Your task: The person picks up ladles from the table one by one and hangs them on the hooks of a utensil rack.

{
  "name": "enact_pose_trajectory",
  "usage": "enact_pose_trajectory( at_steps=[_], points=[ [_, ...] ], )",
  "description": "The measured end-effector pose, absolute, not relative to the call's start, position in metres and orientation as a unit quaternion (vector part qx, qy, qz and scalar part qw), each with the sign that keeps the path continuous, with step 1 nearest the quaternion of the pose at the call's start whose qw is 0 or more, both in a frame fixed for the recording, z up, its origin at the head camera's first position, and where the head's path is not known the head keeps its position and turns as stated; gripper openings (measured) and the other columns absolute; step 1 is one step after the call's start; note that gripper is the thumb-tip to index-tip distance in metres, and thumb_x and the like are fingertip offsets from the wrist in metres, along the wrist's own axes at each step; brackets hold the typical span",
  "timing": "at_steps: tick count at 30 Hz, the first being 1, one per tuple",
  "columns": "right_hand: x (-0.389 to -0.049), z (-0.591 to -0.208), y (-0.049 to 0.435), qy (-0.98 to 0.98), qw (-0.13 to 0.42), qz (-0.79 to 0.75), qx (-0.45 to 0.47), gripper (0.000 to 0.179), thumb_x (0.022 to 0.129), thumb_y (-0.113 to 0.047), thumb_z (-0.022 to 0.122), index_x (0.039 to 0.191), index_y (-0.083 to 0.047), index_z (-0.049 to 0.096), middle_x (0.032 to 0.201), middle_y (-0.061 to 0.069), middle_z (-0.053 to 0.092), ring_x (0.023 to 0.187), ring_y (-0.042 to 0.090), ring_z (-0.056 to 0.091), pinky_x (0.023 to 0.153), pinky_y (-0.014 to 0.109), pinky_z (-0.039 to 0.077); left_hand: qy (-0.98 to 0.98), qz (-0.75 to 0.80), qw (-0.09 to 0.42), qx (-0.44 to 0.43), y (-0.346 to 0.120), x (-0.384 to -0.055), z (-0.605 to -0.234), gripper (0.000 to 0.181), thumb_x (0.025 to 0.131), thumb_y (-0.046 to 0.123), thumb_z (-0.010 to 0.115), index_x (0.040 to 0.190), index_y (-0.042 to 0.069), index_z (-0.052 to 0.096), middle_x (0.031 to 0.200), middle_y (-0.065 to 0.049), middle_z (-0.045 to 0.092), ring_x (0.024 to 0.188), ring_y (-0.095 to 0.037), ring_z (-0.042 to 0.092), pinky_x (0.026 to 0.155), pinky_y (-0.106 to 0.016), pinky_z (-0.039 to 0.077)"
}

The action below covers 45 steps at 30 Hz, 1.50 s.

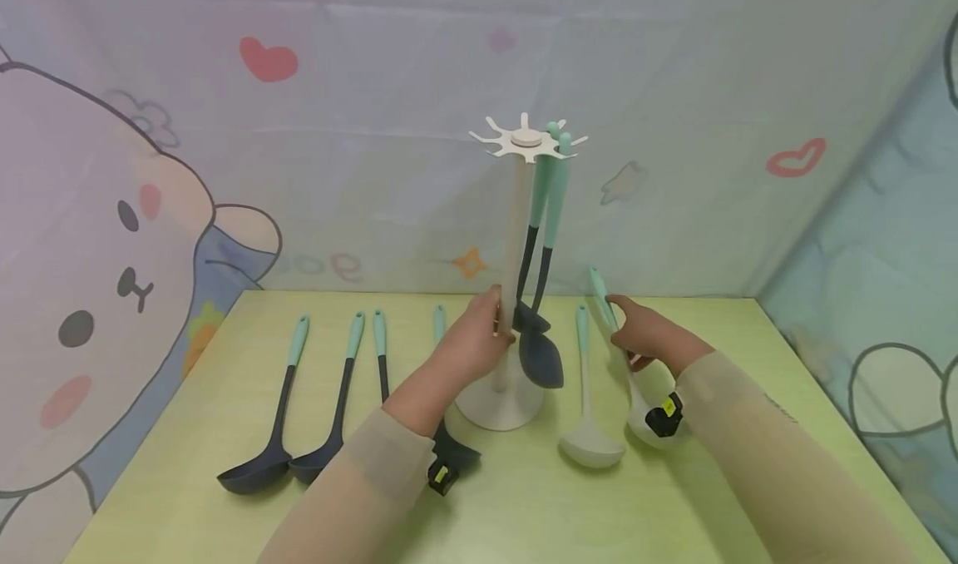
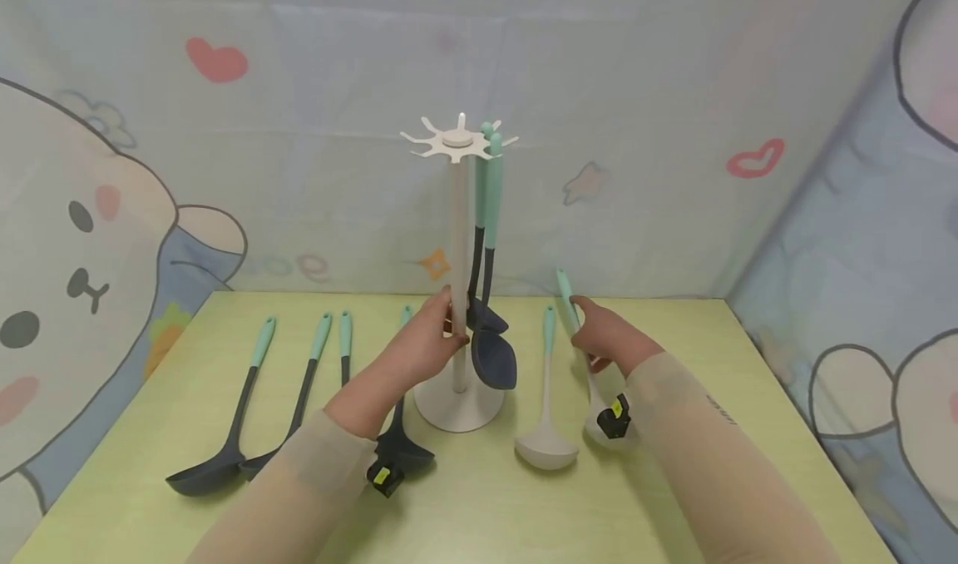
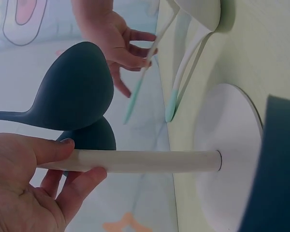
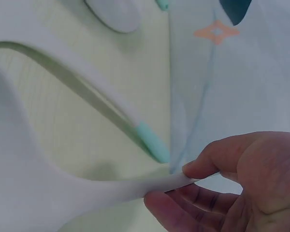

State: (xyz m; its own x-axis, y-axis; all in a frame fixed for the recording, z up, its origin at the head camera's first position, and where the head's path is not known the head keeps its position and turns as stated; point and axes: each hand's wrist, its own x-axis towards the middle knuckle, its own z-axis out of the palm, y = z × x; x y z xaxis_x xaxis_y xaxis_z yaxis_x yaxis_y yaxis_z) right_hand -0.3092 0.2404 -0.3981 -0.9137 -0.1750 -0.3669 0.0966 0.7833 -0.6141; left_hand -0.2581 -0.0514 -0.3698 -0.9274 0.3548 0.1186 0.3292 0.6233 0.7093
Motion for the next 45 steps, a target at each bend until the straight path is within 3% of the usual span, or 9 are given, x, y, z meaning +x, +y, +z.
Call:
enact_pose_trajectory(
  at_steps=[6, 13, 21, 33, 45],
  points=[
    [-0.306, -0.378, 0.237, 0.921, 0.145, -0.360, -0.039, 0.080, 0.097, -0.003, 0.049, 0.160, -0.014, 0.000, 0.121, 0.030, 0.048, 0.085, 0.033, 0.062, 0.066, 0.043, 0.059, 0.902, 0.387, 0.012, 0.189, -0.053, -0.258, -0.369, 0.024, 0.095, 0.008, 0.064, 0.109, 0.014, 0.045, 0.119, -0.011, 0.051, 0.113, -0.026, 0.057, 0.086, -0.038, 0.052],
    [-0.294, -0.353, 0.230, 0.922, 0.046, -0.379, -0.070, 0.081, 0.097, -0.004, 0.049, 0.160, -0.021, 0.002, 0.111, 0.023, 0.050, 0.088, 0.035, 0.063, 0.066, 0.040, 0.060, 0.900, 0.391, 0.008, 0.193, -0.055, -0.261, -0.371, 0.028, 0.095, 0.010, 0.065, 0.115, 0.016, 0.046, 0.121, -0.011, 0.051, 0.113, -0.026, 0.057, 0.086, -0.039, 0.052],
    [-0.274, -0.318, 0.217, 0.916, -0.043, -0.387, -0.092, 0.082, 0.096, -0.007, 0.048, 0.160, -0.032, 0.002, 0.113, 0.018, 0.050, 0.098, 0.034, 0.062, 0.067, 0.041, 0.060, 0.890, 0.410, 0.002, 0.200, -0.056, -0.262, -0.372, 0.029, 0.095, 0.008, 0.064, 0.118, 0.015, 0.049, 0.126, -0.013, 0.051, 0.116, -0.028, 0.059, 0.088, -0.039, 0.053],
    [-0.227, -0.279, 0.190, 0.903, -0.102, -0.398, -0.125, 0.081, 0.098, -0.011, 0.051, 0.159, -0.040, 0.006, 0.119, 0.014, 0.053, 0.104, 0.029, 0.060, 0.069, 0.040, 0.059, 0.900, 0.396, 0.001, 0.181, -0.057, -0.262, -0.373, 0.033, 0.095, 0.009, 0.065, 0.122, 0.017, 0.049, 0.122, -0.011, 0.051, 0.115, -0.027, 0.059, 0.085, -0.039, 0.053],
    [-0.185, -0.265, 0.167, 0.890, -0.147, -0.402, -0.159, 0.081, 0.097, -0.009, 0.056, 0.158, -0.041, 0.014, 0.114, 0.011, 0.058, 0.099, 0.024, 0.063, 0.075, 0.041, 0.058, 0.907, 0.389, -0.014, 0.160, -0.056, -0.259, -0.371, 0.038, 0.094, 0.011, 0.067, 0.127, 0.017, 0.049, 0.119, -0.010, 0.052, 0.111, -0.025, 0.058, 0.084, -0.040, 0.052]
  ],
)
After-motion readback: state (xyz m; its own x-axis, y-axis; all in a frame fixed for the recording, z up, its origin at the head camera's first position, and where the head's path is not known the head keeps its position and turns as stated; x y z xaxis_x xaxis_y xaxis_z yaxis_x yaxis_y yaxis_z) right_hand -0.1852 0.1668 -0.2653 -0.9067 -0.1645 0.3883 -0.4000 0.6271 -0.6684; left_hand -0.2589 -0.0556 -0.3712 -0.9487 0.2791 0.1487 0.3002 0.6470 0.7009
